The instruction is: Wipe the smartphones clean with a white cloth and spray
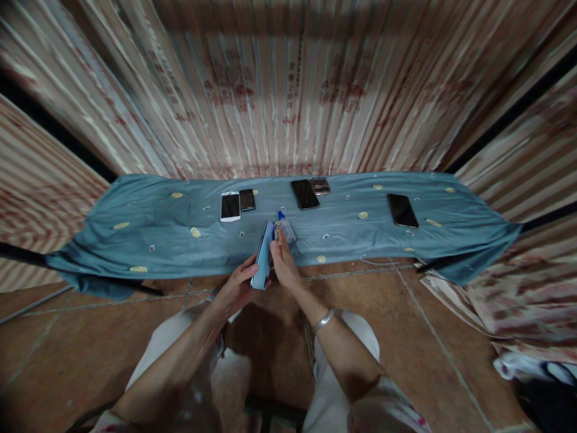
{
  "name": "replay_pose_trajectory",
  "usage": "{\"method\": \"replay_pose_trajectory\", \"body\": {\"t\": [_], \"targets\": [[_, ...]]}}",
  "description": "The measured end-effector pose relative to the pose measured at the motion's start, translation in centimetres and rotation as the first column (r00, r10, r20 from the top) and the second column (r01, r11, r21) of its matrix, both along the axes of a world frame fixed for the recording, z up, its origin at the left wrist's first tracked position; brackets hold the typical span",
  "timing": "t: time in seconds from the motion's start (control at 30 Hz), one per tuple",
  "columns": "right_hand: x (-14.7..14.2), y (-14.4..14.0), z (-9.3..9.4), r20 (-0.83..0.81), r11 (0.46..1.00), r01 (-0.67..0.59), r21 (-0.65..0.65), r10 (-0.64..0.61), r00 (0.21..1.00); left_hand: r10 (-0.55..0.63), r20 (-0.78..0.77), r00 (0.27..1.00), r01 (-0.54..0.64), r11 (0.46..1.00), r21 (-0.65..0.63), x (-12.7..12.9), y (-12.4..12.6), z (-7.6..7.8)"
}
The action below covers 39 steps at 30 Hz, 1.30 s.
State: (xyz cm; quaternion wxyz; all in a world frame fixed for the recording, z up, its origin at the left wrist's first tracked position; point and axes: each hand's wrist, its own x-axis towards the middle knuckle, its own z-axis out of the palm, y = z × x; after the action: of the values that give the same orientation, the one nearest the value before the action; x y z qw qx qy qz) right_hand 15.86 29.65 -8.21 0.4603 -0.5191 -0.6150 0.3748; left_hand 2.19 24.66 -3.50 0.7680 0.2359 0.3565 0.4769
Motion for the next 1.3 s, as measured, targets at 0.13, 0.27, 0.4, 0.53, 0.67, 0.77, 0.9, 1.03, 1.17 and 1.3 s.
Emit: {"method": "replay_pose_trajectory", "body": {"t": [0.13,0.27,0.4,0.53,0.67,0.77,0.9,1.03,1.17,1.3], "targets": [[-0.2,0.0,-0.3,-0.082,0.999,-0.015,-0.031,0.012,0.997,0.03,0.015,0.999,-0.029,0.999,-0.019,0.1,0.4,-0.1],[-0.1,-0.2,-0.1,-0.112,0.999,-0.023,-0.046,0.018,0.994,0.039,0.005,0.999,-0.039,0.999,-0.035,0.3,0.7,-0.3],[0.1,0.0,-0.4,-0.147,0.993,-0.053,-0.104,0.038,0.988,0.047,0.012,0.999,-0.047,0.998,-0.033,0.5,0.8,-0.4],[0.0,0.1,-0.5,-0.183,0.993,-0.063,-0.099,0.044,0.982,0.058,-0.002,0.998,-0.058,0.998,-0.035,0.4,0.8,-0.4],[-0.5,-0.6,-0.2,-0.163,0.997,-0.053,-0.062,0.043,0.986,0.039,-0.023,0.999,-0.039,0.999,0.008,0.3,0.8,-0.2],[-1.0,-1.4,0.0,-0.077,0.996,-0.084,-0.015,0.083,0.994,0.041,-0.016,0.999,-0.041,0.998,0.047,0.0,1.1,-0.1],[-1.6,-2.7,-0.1,0.068,0.986,-0.161,0.044,0.158,0.985,0.095,-0.006,0.995,-0.095,0.995,0.034,-0.6,1.6,0.0],[-1.9,-3.5,-0.1,0.167,0.977,-0.189,0.101,0.17,0.971,0.104,0.007,0.995,-0.104,0.994,-0.015,-1.3,1.9,0.0],[-1.7,-3.7,0.4,0.215,0.965,-0.213,0.154,0.178,0.96,0.102,0.015,0.995,-0.101,0.994,-0.044,-1.5,1.9,0.1],[-1.5,-3.7,1.2,0.217,0.951,-0.239,0.194,0.196,0.956,0.129,0.027,0.991,-0.129,0.992,-0.016,-1.5,2.0,0.2]]}}
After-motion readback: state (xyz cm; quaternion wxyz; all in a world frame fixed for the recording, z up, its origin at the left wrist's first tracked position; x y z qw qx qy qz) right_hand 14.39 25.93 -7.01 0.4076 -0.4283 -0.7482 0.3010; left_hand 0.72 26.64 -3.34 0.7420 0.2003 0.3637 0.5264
